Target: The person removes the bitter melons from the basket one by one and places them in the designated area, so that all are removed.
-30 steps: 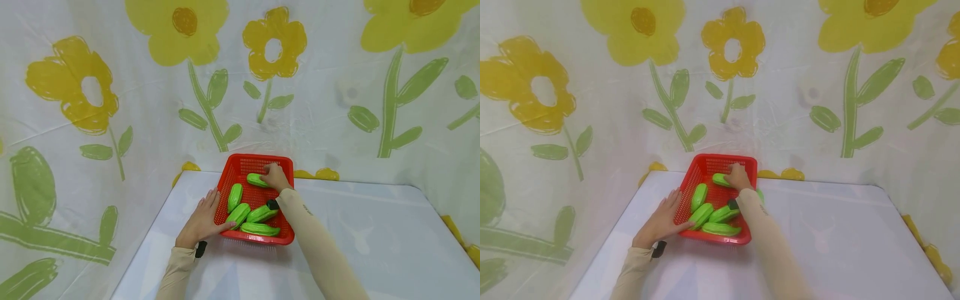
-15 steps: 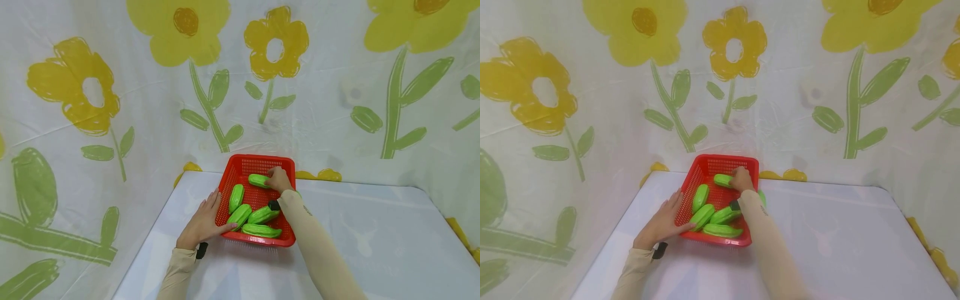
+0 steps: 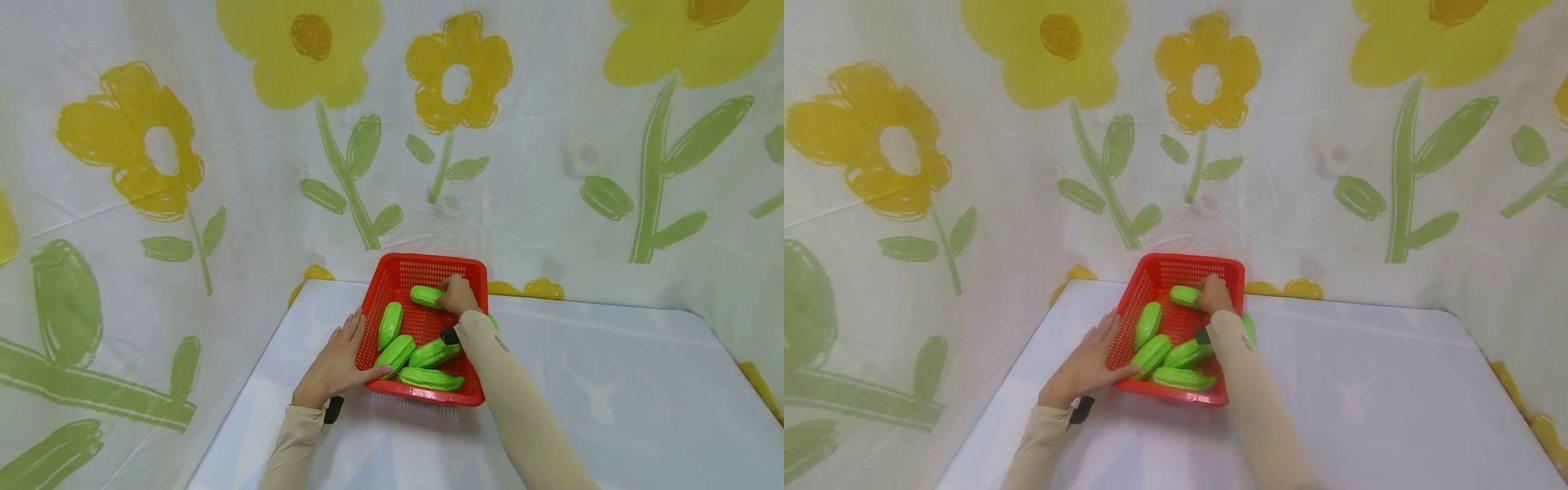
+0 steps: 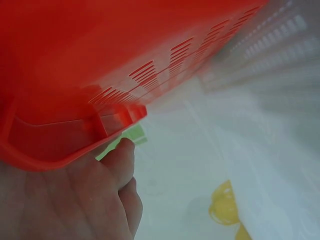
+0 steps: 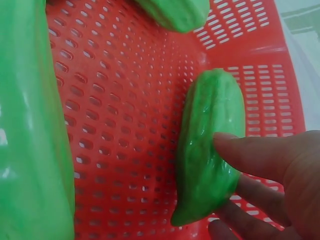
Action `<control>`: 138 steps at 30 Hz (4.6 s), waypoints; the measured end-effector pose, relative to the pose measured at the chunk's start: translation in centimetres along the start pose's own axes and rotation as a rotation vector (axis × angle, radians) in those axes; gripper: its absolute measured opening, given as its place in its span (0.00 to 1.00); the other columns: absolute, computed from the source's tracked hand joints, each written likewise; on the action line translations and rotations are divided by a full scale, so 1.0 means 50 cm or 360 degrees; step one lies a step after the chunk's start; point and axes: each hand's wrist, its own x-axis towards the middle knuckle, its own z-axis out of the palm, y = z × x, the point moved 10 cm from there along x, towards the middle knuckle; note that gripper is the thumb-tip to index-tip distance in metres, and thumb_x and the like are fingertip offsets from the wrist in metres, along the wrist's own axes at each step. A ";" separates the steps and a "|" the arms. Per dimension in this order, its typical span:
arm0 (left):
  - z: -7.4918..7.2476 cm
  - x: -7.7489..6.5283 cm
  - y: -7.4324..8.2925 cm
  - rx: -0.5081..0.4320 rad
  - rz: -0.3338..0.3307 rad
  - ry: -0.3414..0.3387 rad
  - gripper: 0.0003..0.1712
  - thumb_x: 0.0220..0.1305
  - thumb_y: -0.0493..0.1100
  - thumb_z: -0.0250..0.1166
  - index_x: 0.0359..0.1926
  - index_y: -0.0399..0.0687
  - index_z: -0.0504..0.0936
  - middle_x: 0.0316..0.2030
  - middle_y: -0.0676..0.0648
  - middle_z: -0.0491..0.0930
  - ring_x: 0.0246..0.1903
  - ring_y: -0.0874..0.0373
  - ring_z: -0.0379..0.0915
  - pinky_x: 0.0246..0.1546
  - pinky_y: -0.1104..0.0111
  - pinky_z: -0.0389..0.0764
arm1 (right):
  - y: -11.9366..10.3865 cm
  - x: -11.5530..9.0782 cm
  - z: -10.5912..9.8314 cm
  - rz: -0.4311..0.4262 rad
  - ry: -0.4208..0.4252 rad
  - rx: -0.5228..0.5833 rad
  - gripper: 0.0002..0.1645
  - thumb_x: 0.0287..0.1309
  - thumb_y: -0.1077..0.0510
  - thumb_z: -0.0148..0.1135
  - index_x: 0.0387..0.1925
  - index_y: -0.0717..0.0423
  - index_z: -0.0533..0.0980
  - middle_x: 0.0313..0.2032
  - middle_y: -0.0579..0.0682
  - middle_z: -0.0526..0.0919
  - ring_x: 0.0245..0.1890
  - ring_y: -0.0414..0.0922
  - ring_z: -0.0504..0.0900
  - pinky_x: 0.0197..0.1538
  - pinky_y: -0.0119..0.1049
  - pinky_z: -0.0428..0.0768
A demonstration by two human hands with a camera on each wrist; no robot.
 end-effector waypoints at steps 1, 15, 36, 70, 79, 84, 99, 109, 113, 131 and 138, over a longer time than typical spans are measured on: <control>0.001 0.000 0.001 0.0006 0.0003 -0.0002 0.71 0.56 0.79 0.62 0.82 0.39 0.46 0.84 0.42 0.42 0.84 0.44 0.41 0.83 0.47 0.50 | 0.001 0.000 0.000 0.0001 -0.0002 -0.0008 0.30 0.57 0.65 0.73 0.62 0.70 0.78 0.62 0.67 0.81 0.62 0.60 0.81 0.65 0.55 0.81; 0.005 0.007 0.006 0.0056 0.0016 -0.0007 0.71 0.56 0.81 0.61 0.82 0.39 0.46 0.84 0.40 0.42 0.84 0.44 0.37 0.83 0.46 0.48 | 0.003 -0.009 -0.004 0.0006 -0.0022 -0.0047 0.23 0.57 0.66 0.74 0.55 0.67 0.83 0.58 0.65 0.85 0.56 0.57 0.83 0.61 0.52 0.83; 0.006 0.002 -0.005 0.0014 -0.0006 -0.0036 0.71 0.57 0.80 0.61 0.83 0.39 0.43 0.84 0.42 0.39 0.84 0.45 0.36 0.83 0.46 0.48 | -0.012 -0.045 -0.036 0.0029 -0.0121 0.0435 0.28 0.66 0.56 0.70 0.63 0.66 0.78 0.63 0.66 0.81 0.55 0.58 0.86 0.51 0.46 0.90; 0.006 0.004 -0.003 -0.0035 0.0003 -0.0017 0.72 0.56 0.79 0.63 0.82 0.38 0.44 0.84 0.41 0.39 0.83 0.41 0.39 0.82 0.45 0.50 | 0.055 -0.186 -0.208 -0.0001 -0.0019 0.0848 0.35 0.74 0.48 0.60 0.69 0.71 0.70 0.65 0.70 0.77 0.51 0.50 0.89 0.56 0.46 0.86; 0.010 0.003 -0.002 -0.0064 -0.0007 -0.0042 0.72 0.57 0.79 0.63 0.83 0.39 0.42 0.85 0.42 0.37 0.83 0.41 0.41 0.83 0.47 0.51 | 0.107 -0.219 -0.224 0.0022 0.0043 0.0915 0.37 0.74 0.48 0.60 0.70 0.72 0.69 0.66 0.71 0.76 0.47 0.41 0.90 0.56 0.44 0.85; 0.010 0.004 -0.002 -0.0046 -0.0020 -0.0059 0.72 0.57 0.79 0.62 0.83 0.39 0.41 0.85 0.42 0.36 0.84 0.42 0.40 0.83 0.48 0.50 | 0.147 -0.233 -0.232 0.0053 0.0107 0.0901 0.37 0.74 0.47 0.61 0.70 0.71 0.69 0.64 0.71 0.77 0.45 0.41 0.91 0.54 0.42 0.87; 0.007 0.004 -0.003 -0.0011 -0.0023 -0.0057 0.72 0.57 0.80 0.61 0.82 0.37 0.41 0.84 0.40 0.37 0.84 0.43 0.39 0.83 0.46 0.50 | 0.268 -0.270 -0.196 0.0333 0.0152 0.0828 0.39 0.74 0.46 0.60 0.71 0.73 0.67 0.67 0.72 0.73 0.43 0.36 0.85 0.52 0.36 0.88; 0.008 0.003 -0.003 -0.0026 -0.0020 -0.0051 0.72 0.57 0.79 0.62 0.82 0.37 0.41 0.84 0.40 0.37 0.84 0.43 0.39 0.83 0.46 0.50 | 0.313 -0.294 -0.173 0.0401 0.0210 0.0783 0.38 0.73 0.48 0.60 0.68 0.75 0.69 0.67 0.73 0.73 0.42 0.35 0.85 0.47 0.30 0.88; 0.007 0.003 -0.002 -0.0031 -0.0015 -0.0051 0.72 0.57 0.79 0.62 0.82 0.36 0.41 0.84 0.40 0.37 0.84 0.43 0.39 0.83 0.46 0.49 | 0.322 -0.297 -0.169 0.0421 0.0222 0.0761 0.38 0.73 0.48 0.61 0.68 0.76 0.69 0.66 0.74 0.74 0.44 0.38 0.87 0.46 0.31 0.89; 0.007 0.001 -0.002 -0.0039 -0.0013 -0.0030 0.72 0.57 0.79 0.62 0.82 0.36 0.42 0.84 0.40 0.38 0.84 0.42 0.40 0.83 0.46 0.49 | 0.333 -0.308 -0.147 0.0501 0.0253 0.0680 0.37 0.72 0.47 0.61 0.65 0.76 0.72 0.63 0.74 0.76 0.43 0.42 0.89 0.48 0.34 0.89; 0.008 0.003 -0.001 -0.0034 -0.0013 -0.0036 0.72 0.57 0.78 0.62 0.82 0.36 0.42 0.84 0.40 0.37 0.84 0.42 0.40 0.83 0.46 0.49 | 0.335 -0.307 -0.138 0.0526 0.0253 0.0654 0.36 0.72 0.46 0.61 0.65 0.74 0.73 0.63 0.73 0.78 0.46 0.46 0.88 0.51 0.36 0.89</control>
